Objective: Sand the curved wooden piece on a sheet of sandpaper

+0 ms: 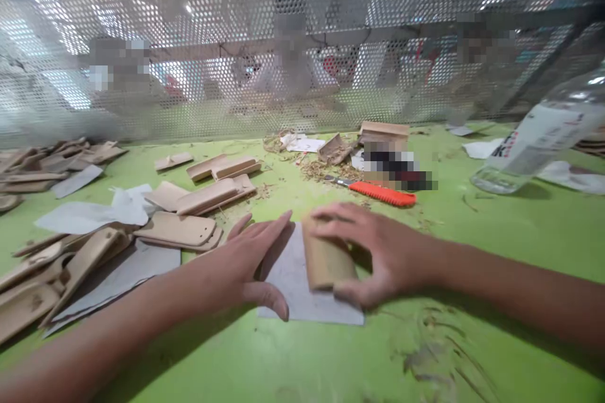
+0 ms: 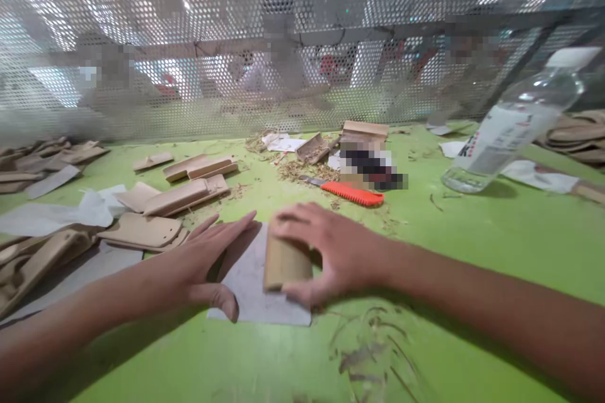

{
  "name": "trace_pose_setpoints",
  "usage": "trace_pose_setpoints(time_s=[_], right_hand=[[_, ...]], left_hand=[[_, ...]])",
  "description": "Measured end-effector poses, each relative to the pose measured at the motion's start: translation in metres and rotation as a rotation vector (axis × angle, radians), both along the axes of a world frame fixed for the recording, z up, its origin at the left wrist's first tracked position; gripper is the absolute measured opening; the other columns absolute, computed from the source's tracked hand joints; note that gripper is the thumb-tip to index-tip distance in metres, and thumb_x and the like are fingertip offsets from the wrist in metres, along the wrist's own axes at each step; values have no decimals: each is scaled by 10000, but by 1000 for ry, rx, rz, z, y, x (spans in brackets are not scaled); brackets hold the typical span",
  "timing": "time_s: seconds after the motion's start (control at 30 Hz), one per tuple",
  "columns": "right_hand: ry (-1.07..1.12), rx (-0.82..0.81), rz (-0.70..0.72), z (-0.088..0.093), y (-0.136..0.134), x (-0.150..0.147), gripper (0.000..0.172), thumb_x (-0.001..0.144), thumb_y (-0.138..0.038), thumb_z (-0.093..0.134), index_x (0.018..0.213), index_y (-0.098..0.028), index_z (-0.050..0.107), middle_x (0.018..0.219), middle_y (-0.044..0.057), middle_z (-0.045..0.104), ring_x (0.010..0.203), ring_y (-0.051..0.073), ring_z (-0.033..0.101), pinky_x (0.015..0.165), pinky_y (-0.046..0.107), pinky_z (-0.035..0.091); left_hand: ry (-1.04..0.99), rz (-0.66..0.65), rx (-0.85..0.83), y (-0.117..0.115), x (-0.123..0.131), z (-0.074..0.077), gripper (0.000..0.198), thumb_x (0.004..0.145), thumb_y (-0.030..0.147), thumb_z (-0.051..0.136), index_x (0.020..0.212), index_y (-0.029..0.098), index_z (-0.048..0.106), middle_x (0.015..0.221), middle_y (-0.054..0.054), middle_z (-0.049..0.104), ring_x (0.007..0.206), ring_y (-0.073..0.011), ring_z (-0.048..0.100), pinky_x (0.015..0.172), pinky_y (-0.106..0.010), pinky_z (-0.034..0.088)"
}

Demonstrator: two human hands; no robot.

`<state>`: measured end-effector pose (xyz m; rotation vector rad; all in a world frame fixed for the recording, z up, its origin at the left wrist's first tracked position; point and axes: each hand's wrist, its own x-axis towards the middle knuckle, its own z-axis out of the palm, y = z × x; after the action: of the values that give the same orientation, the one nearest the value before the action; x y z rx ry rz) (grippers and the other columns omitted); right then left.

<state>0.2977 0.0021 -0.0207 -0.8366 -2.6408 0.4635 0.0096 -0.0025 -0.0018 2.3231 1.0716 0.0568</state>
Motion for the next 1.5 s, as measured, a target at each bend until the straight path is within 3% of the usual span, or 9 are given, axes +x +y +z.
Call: trace_pose_setpoints(time_s=[0.1, 0.23, 0.4, 0.57, 0.8, 1.0, 1.1, 1.23, 1.5], right_hand=[[12, 29, -68, 2, -2, 2, 737, 776, -569, 761, 1387, -182, 622, 1480, 221, 538, 1301, 416, 545, 1051, 628, 465], [58, 78, 183, 4, -12, -5, 767, 709, -602, 780, 1325, -159, 669, 1446, 218, 580, 1301, 440, 522, 1103, 643, 406], [-4, 60, -37, 6, -3, -2, 720, 789, -571, 757, 1374, -170, 638, 1438, 223, 570, 1250, 415, 561, 1018, 617, 482], [48, 211, 113, 11, -12, -3, 749, 681, -631, 802, 1279, -195, 684, 1378, 203, 566, 1253, 437, 526, 1062, 635, 422], [87, -1, 0, -3, -9, -14, 684, 703, -499, 817, 1297, -213, 633, 1395, 185, 528, 1220, 376, 555, 1012, 549, 502], [128, 6, 139, -4, -13, -20, 722, 672, -544, 822, 1288, -217, 636, 1369, 179, 553, 1220, 392, 540, 1035, 584, 472], [115, 19, 17, -3, -11, -21, 674, 711, -505, 810, 1296, -224, 627, 1364, 180, 556, 1198, 380, 554, 1014, 572, 485], [153, 10, 210, -5, -10, -19, 767, 667, -544, 824, 1320, -201, 610, 1388, 183, 543, 1257, 390, 526, 1083, 572, 441], [94, -34, 139, -3, -7, -15, 752, 719, -548, 816, 1347, -199, 594, 1458, 194, 509, 1306, 383, 510, 1098, 572, 446]], left_hand=[[-6, -16, 1, 0, 0, 1, 1305, 758, 915, 624, 1687, 187, 69, 1665, -214, 331, 1542, -442, 245, 1245, -638, 10], [-11, -41, 1, -2, 0, 2, 1268, 792, 908, 595, 1686, 171, 80, 1652, -204, 359, 1520, -423, 294, 1254, -601, 73], [-3, -29, 33, -3, 0, 0, 1278, 780, 911, 599, 1687, 178, 74, 1643, -223, 356, 1510, -440, 298, 1239, -620, 101], [-64, -43, 19, -2, -2, -3, 1220, 808, 898, 588, 1687, 199, 112, 1628, -203, 389, 1491, -448, 319, 1232, -626, 118], [-31, 2, -3, -3, 0, -1, 1266, 792, 888, 634, 1686, 169, 98, 1617, -221, 388, 1481, -448, 339, 1221, -604, 188], [-4, 16, -29, -4, -1, -3, 1280, 794, 828, 707, 1690, 221, 25, 1734, -216, 76, 1574, -464, 70, 1231, -606, 171], [14, 18, -19, -3, -1, -4, 1295, 789, 819, 721, 1688, 223, 5, 1732, -217, 90, 1578, -451, 64, 1233, -620, 145], [-2, 23, -36, -3, 0, -5, 1301, 775, 865, 683, 1686, 167, 70, 1714, -248, 136, 1570, -458, 101, 1224, -628, 180], [-12, 11, -29, -3, 0, -7, 1293, 793, 874, 650, 1685, 150, 57, 1709, -239, 163, 1556, -485, 120, 1225, -653, 159]])
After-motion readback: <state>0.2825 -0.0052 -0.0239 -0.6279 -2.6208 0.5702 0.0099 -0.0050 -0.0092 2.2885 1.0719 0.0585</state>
